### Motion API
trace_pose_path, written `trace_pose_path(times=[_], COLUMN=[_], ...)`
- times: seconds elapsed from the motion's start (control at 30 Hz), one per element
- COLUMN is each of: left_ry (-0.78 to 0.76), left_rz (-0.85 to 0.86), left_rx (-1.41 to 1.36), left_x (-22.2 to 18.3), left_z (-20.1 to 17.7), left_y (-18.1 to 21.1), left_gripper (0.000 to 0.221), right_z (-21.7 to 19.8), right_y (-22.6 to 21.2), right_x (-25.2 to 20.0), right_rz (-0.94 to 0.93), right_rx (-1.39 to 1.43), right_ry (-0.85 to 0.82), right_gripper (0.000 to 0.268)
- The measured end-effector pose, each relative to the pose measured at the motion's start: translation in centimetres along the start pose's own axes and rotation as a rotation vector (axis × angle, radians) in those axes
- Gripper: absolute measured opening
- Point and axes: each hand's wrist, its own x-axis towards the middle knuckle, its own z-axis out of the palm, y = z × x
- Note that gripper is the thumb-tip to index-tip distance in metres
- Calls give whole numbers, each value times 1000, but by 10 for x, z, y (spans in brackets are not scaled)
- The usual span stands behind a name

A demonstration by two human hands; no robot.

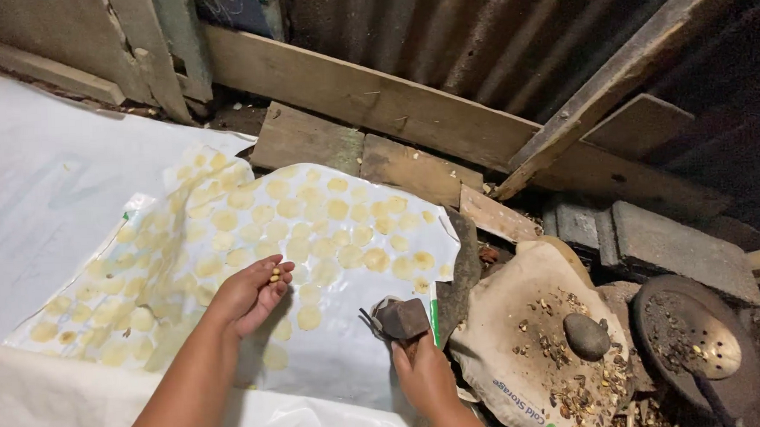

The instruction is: Cracking nuts with a stone, flattening them with a wooden mallet, and stirring them in a pan.

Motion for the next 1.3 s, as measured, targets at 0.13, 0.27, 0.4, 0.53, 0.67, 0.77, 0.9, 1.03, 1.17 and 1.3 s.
trace_pose_path(times=[0.13, 0.27, 0.4, 0.53, 0.67, 0.77, 0.9, 1.03, 1.17, 1.3], left_ry=[-98, -97, -260, -314, -379, -403, -166, -29, -60, -164], left_rz=[-110, 4, 462, 423, 599, 675, 674, 278, 78, -7], left_rx=[-1, 604, 1326, 1445, 1545, 1599, 1285, 927, 689, 636], left_x=[23, 60, 127, 119, 159, 164, 155, 166, 173, 160], left_z=[53, 107, 124, 196, 207, 204, 204, 189, 160, 171], left_y=[5, -17, -98, -130, -168, -180, -143, -93, -87, -73], left_gripper=[28, 26, 24, 24, 14, 12, 23, 29, 31, 33], right_z=[-43, -15, -77, -140, -212, -199, -70, -100, -143, -115], right_y=[-9, 42, 6, -5, -53, -44, 26, 14, -9, -15], right_x=[0, 17, 41, 72, 76, 91, 149, 159, 148, 147], right_rz=[121, 75, 320, 245, -63, -231, 178, 207, 303, 310], right_rx=[-20, -4, 164, 242, 422, 545, 62, -57, 127, 122], right_ry=[-79, 130, 47, 293, 560, 737, 355, 156, 86, 191], right_gripper=[44, 38, 36, 28, 10, 7, 42, 44, 43, 52])
